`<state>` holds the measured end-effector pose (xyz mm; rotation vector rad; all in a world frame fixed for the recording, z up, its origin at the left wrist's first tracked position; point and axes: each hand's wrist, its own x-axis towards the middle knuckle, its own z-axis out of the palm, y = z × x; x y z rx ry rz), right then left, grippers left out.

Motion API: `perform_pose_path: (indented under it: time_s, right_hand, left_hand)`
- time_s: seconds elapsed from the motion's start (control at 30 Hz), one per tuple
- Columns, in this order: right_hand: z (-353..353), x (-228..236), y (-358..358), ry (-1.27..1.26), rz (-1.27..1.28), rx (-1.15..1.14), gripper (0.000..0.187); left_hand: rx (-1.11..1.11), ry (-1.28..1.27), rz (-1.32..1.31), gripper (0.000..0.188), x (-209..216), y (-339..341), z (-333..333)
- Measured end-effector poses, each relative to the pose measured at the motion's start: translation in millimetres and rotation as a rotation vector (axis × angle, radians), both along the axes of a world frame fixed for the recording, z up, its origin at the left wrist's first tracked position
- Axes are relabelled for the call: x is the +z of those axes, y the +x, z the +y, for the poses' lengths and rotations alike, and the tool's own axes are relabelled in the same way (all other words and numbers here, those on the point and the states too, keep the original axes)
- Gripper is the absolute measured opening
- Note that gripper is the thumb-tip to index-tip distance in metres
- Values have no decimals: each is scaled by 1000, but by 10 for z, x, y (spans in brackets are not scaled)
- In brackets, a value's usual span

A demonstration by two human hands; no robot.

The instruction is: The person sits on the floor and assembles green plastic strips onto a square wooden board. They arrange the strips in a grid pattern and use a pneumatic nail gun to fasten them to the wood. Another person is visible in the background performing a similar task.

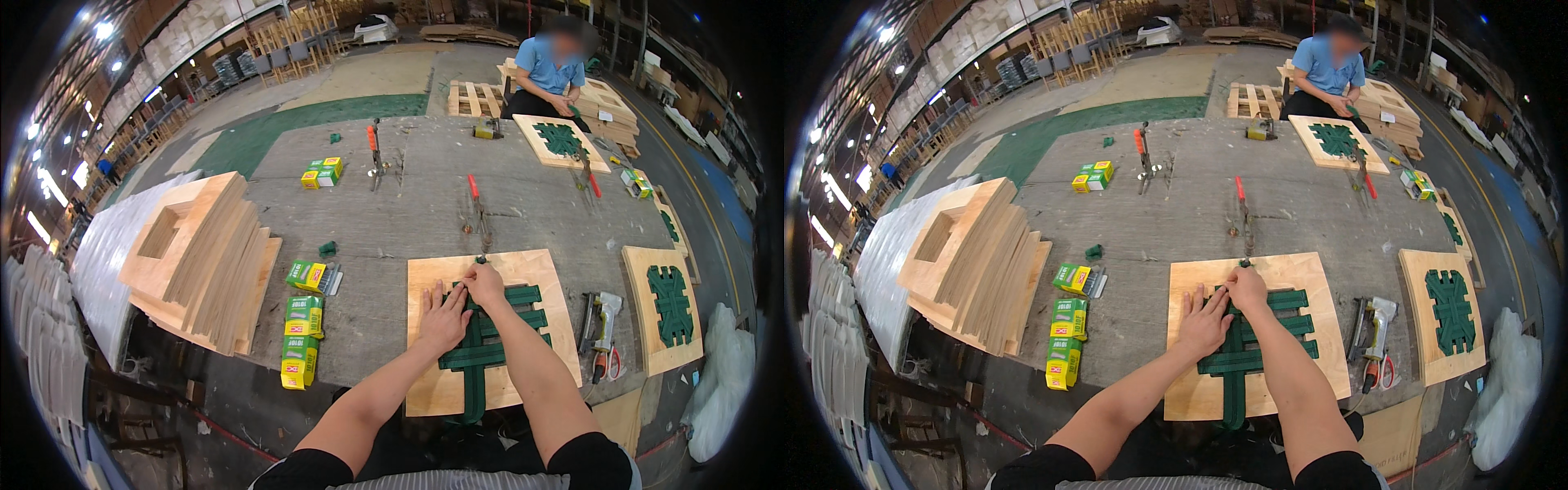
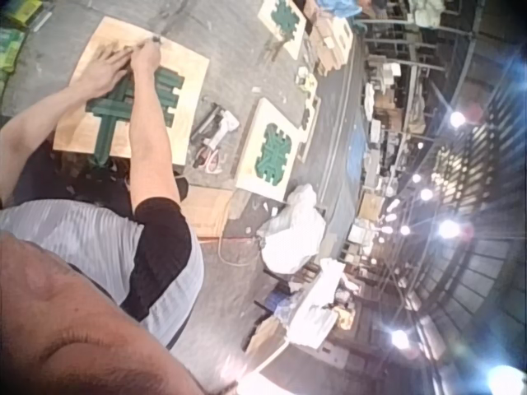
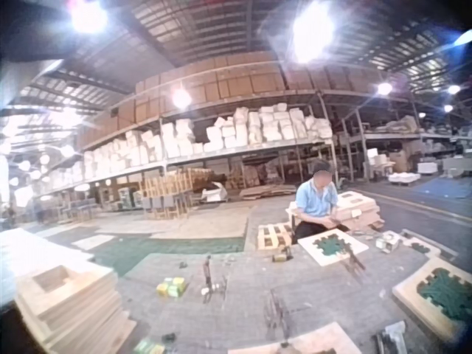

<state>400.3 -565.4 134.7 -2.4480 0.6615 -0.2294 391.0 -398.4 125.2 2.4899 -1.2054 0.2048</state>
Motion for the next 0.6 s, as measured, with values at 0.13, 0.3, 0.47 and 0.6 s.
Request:
perform_pose_path:
  time_s: [0.13, 0.3, 0.47, 0.6]
  right_hand:
    - [-4, -15, 29, 27, 13, -13, 15]
    - [34, -44, 45, -4, -54, -48, 16]
    - [-54, 27, -67, 78, -102, -40, 17]
    - [-148, 222, -374, 674, -217, -147, 24]
  left_hand:
    - [9, 4, 7, 57, 14, 6, 6]
    - [19, 60, 13, 58, 39, 13, 14]
    - [21, 111, 46, 59, 109, -36, -59]
    - [43, 172, 57, 58, 86, -9, 24]
